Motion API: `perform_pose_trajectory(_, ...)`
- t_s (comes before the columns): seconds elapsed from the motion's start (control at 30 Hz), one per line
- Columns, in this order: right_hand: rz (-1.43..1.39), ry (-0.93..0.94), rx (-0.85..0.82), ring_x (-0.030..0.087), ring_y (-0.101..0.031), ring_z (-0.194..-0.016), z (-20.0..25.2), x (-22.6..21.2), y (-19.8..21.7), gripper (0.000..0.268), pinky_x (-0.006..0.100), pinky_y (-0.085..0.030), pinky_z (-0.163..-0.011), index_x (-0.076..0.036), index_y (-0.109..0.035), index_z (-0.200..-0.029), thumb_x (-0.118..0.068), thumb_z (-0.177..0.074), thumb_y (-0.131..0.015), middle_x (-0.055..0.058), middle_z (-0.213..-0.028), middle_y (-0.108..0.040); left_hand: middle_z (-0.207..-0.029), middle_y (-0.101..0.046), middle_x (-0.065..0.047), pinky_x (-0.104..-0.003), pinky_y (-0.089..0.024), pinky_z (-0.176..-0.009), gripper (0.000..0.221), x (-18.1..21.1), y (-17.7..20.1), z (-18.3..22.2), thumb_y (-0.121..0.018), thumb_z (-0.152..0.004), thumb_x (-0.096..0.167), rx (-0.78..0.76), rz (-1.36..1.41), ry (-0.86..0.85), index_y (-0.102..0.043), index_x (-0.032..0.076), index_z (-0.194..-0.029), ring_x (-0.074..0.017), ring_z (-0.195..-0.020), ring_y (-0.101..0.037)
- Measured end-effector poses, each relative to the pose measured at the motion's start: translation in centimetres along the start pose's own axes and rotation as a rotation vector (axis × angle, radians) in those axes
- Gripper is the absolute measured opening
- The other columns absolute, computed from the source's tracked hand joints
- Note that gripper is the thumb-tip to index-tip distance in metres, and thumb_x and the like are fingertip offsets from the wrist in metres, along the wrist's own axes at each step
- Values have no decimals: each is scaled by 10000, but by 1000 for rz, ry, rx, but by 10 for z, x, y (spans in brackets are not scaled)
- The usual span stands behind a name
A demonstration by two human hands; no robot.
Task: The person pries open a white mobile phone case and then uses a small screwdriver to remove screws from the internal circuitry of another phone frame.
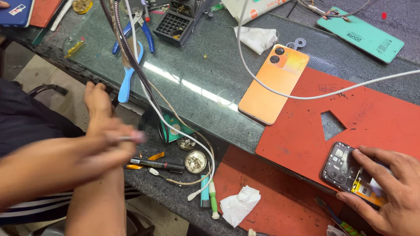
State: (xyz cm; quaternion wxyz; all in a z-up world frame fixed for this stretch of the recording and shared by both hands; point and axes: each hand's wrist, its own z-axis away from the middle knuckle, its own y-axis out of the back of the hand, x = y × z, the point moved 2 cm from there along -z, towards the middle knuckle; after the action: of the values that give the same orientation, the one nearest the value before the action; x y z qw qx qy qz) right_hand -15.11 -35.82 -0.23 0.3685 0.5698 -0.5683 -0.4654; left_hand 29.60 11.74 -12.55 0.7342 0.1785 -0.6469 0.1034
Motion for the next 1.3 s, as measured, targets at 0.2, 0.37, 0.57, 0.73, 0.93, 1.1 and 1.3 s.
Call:
perform_pose_trajectory(0.2,-59,-22,41,310,-636,-1185,-4,-7,9,763,431,-525,-988,-107,-684,-1284,-479,-634,-832,106,-1282,-663,-1129,-628,-14,-358,-523,-819,260,-7,13,30,-525,-1013,211,79,-190,-210,-562,139,-1260,-148,-980,-590)
perform_pose_trajectory(0.37,-54,80,-17,309,-637,-1175,-6,-8,24,799,436,-517,-1005,-65,-675,-1286,-487,-624,-827,118,-1295,-663,-1213,-652,-55,-343,-516,-830,312,49,23,148,-545,-1011,310,-251,484,765,-564,136,-1269,-187,-1060,-620)
perform_pose_trajectory(0.57,-31,32,81,338,-632,-1210,16,-7,35,759,470,-515,-1049,-23,-685,-1252,-377,-602,-849,174,-1311,-660,-1371,-632,-163,-462,-507,-1001,578,154,8,243,-506,-942,440,-29,833,1540,-574,28,-1343,-359,-1276,-600)
perform_pose_trajectory(0.73,-121,126,58,333,-690,-1083,38,-13,33,586,441,-568,-908,2,-705,-1162,-218,-649,-885,186,-1193,-688,-1386,-620,-138,-476,-458,-1058,442,104,13,241,-492,-984,239,-412,882,1399,-544,45,-1378,-321,-1293,-587)
perform_pose_trajectory(0.93,-293,171,15,279,-721,-1017,46,-30,39,456,373,-600,-839,-12,-711,-1095,-163,-694,-869,164,-1119,-711,-1413,-595,-111,-434,-493,-1081,481,48,2,289,-613,-989,87,-826,796,-14,-482,100,-1452,-261,-1289,-587)
perform_pose_trajectory(1.1,-500,122,36,229,-744,-976,38,-72,44,496,330,-605,-812,-58,-707,-1135,-175,-687,-884,116,-1107,-731,-1387,-588,-95,-395,-556,-1062,668,36,-6,292,-721,-962,-13,-982,894,-195,-418,119,-1542,-199,-1236,-617)
perform_pose_trajectory(1.3,-761,246,-23,334,-698,-1105,-3,-131,34,723,405,-590,-886,-37,-507,-1436,-296,-854,-848,156,-1305,-674,-945,-569,-49,-307,-495,-759,237,3,-8,310,-621,-1096,109,-827,422,-237,-532,26,-1299,-159,-847,-553)
